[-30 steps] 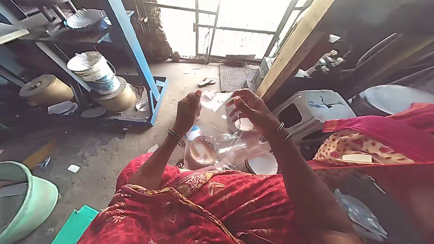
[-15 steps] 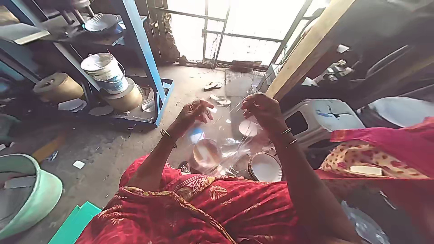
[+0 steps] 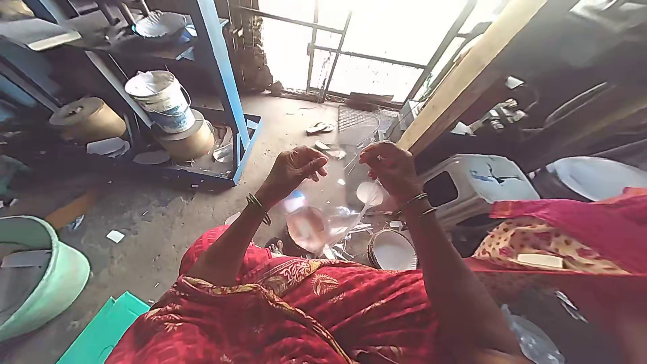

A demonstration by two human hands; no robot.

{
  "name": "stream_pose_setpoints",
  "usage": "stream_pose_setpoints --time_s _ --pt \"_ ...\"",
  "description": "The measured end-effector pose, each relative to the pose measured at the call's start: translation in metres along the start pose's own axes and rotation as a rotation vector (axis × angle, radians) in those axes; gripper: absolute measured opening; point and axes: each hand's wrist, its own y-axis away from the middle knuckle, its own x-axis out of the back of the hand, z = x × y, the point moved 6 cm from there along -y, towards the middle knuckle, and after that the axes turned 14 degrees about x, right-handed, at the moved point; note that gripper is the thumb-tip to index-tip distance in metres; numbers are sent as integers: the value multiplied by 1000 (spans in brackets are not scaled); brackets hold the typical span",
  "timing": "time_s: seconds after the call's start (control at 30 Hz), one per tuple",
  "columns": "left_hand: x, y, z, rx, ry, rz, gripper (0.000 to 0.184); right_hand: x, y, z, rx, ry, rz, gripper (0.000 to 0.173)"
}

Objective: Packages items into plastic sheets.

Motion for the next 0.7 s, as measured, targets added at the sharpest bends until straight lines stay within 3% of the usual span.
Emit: stream_pose_setpoints --time_s 0.1,0.2,0.27,0.33,0.47,0.7 --pt "5 -4 -9 -1 -39 84 13 -1 -1 3 10 222 -17 22" --pt "11 0 -9 -31 -203 207 19 -6 -7 -14 130 553 -17 56" --pt "10 9 -2 -59 -312 278 20 -18 -7 -47 182 606 22 46" --pt "9 13 -1 -113 -348 362 22 -39 -4 -71 92 476 -19 31" --pt "7 15 -3 -153 -265 404 24 -75 -3 -53 -26 -94 -13 22" --pt "15 21 -8 -138 -340 421 26 -92 -10 -54 -77 -173 -28 22"
